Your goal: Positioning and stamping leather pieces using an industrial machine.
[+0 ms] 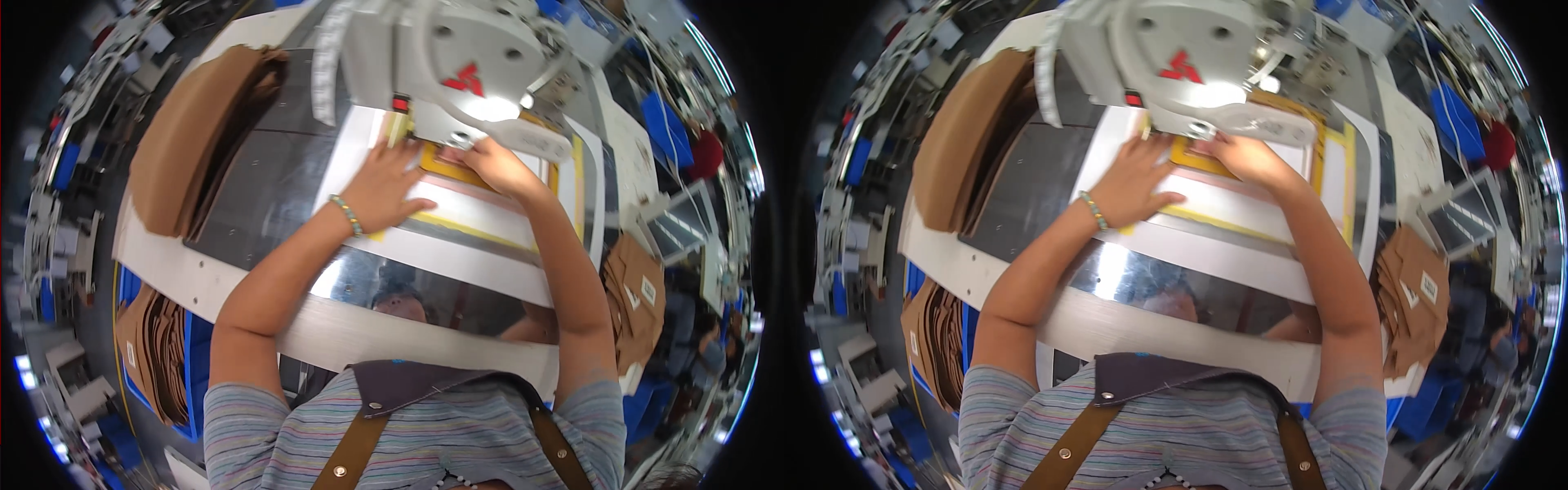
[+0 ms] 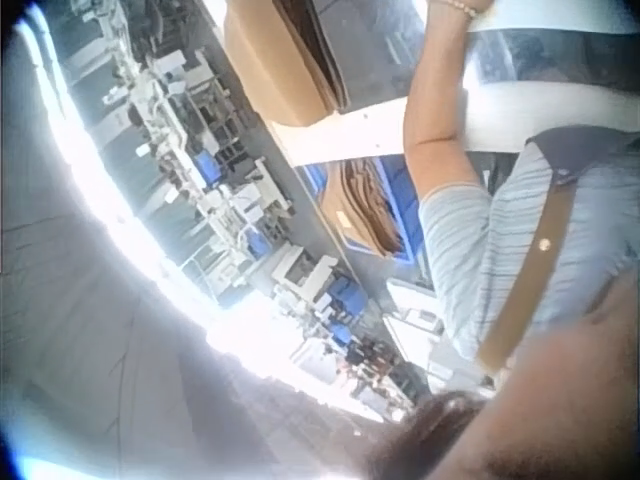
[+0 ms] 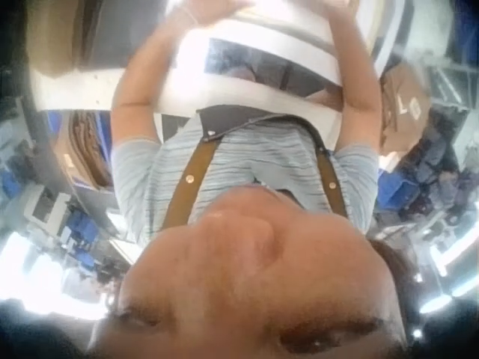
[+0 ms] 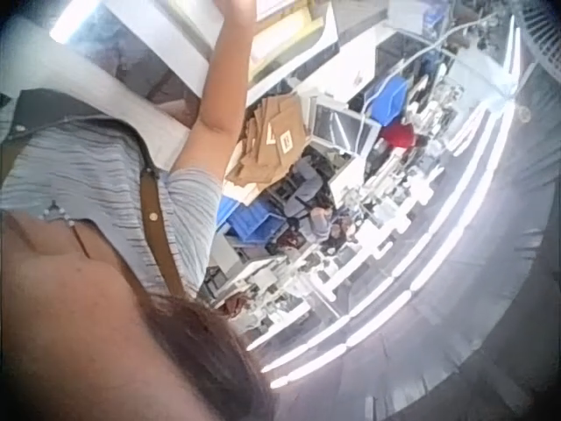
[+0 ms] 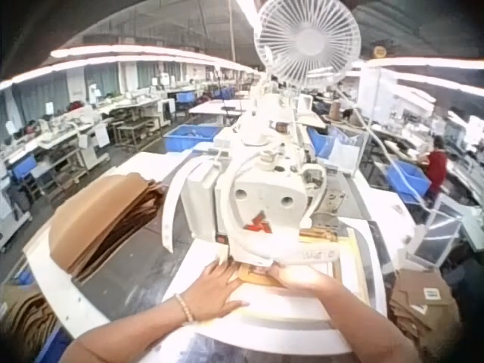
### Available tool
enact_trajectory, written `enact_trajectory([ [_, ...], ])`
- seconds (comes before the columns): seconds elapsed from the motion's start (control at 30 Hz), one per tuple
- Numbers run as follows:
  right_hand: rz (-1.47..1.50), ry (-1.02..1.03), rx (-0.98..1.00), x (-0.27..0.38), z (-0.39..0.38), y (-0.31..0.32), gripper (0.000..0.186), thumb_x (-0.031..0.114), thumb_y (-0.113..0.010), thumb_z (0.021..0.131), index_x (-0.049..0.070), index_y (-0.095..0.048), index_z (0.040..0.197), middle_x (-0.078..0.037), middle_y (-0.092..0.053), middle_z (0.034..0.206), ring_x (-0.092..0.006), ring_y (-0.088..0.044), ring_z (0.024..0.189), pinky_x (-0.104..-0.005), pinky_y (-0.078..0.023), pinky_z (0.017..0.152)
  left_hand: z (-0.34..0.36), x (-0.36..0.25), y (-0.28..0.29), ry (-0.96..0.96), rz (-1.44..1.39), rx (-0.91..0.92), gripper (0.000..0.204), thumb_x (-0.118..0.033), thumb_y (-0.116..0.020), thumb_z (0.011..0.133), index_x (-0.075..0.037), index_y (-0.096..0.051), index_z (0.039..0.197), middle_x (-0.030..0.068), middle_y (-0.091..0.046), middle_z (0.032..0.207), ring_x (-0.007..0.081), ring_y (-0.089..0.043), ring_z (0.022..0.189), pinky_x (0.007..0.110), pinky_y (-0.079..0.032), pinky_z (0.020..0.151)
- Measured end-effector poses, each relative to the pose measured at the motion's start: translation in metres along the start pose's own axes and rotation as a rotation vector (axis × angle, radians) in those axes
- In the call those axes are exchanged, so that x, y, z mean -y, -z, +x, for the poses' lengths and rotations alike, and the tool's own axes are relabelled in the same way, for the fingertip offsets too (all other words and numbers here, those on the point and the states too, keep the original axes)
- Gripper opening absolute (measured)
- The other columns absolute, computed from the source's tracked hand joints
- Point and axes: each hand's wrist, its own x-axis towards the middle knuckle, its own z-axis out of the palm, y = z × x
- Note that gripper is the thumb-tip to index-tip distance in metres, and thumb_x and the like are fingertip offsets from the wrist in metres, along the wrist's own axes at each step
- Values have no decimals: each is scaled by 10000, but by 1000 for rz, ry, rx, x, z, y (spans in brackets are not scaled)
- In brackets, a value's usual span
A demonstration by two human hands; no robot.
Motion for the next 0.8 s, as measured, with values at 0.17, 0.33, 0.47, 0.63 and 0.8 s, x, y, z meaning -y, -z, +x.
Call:
enact_trajectory([
  [0.17,-61,398,-254,-2,-66,-1,306,-21,-511,924,-36,-670,1185,-167,-707,1262,-282,-669,1167,-371,-510,1014,-15,12,10,-54,-34,-41,744,-574,-602,1009,19,-558,1457,281,-419,1623,408,-347,1544,554,-211,1290],
  [0.33,-202,526,-526,-17,-103,0,263,-54,-515,891,-19,-700,1075,-172,-703,1223,-346,-658,1126,-389,-520,961,-38,73,91,390,397,-113,645,-355,-748,917,-38,-580,1453,210,-495,1579,395,-428,1489,533,-394,1152],
  [0.47,-234,558,-559,-25,-103,1,185,-60,-564,872,-10,-711,974,-157,-704,1219,-349,-648,1124,-415,-522,934,-85,154,119,682,778,-235,651,1,-651,885,-80,-546,1523,169,-448,1646,396,-356,1554,534,-370,1218],
  [0.63,-430,650,-536,-20,-109,-1,133,-34,-633,850,19,-715,939,-133,-706,1193,-344,-643,1144,-434,-513,957,-158,193,121,574,888,-126,534,-66,-597,959,-37,-568,1492,169,-440,1654,397,-400,1527,490,-387,1225],
  [0.8,-400,661,-554,-24,-109,-3,138,-23,-648,842,30,-721,946,-120,-706,1190,-330,-641,1153,-439,-508,966,-169,199,127,444,882,-159,490,-54,-607,945,-20,-616,1435,171,-493,1609,394,-453,1485,456,-421,1203],
])
